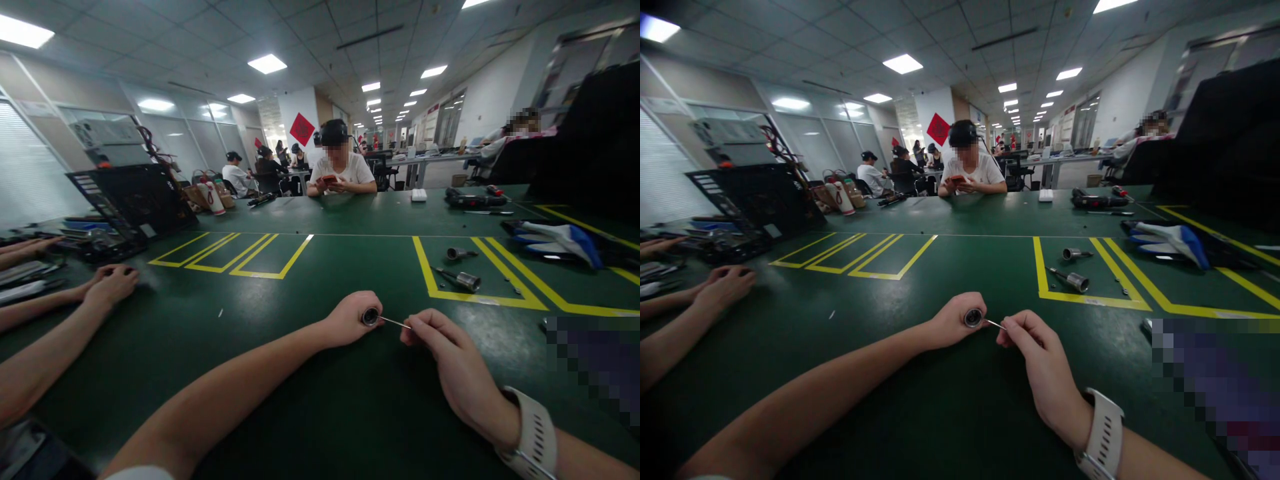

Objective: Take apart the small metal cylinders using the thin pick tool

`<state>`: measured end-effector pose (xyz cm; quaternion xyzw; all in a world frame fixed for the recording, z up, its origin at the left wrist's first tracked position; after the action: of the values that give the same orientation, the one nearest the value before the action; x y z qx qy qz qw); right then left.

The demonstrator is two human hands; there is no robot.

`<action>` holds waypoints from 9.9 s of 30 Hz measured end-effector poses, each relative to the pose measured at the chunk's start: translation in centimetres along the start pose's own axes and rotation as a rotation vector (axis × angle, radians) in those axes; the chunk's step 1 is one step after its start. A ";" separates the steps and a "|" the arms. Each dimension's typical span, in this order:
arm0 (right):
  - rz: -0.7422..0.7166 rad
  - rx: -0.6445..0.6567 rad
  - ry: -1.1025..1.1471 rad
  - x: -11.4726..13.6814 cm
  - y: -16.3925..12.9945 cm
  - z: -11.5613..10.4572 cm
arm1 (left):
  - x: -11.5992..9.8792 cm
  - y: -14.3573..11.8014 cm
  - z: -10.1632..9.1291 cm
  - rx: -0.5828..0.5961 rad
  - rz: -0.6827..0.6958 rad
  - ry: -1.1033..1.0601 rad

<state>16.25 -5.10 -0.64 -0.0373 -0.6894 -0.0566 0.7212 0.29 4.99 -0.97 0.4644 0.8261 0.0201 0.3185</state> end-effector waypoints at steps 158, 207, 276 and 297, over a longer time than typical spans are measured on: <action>0.163 0.162 0.201 0.4 0.1 0.1 | 0.6 -0.4 0.1 -0.192 -0.083 -0.194; -0.066 0.106 -0.225 -0.6 0.1 -0.2 | -1.9 -0.5 0.2 0.028 -0.075 0.582; -0.280 0.123 -0.293 0.3 -1.4 -0.1 | 0.5 -0.8 -0.1 -0.100 -0.119 -0.091; -0.154 0.136 -0.337 0.1 -0.4 0.2 | 0.0 -0.7 -0.4 -0.012 0.067 0.157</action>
<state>16.04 -5.45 -0.59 0.0551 -0.8034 -0.0579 0.5900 -0.45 4.67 -0.86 0.4869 0.8324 0.0724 0.2546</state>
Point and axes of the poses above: each hand's wrist, its own y-axis towards the middle knuckle, its own z-axis out of the palm, x = y × z, the point moved 1 cm from there along y, towards the middle knuckle, and after that the axes turned 3 degrees about -x, right-handed, at the moved point
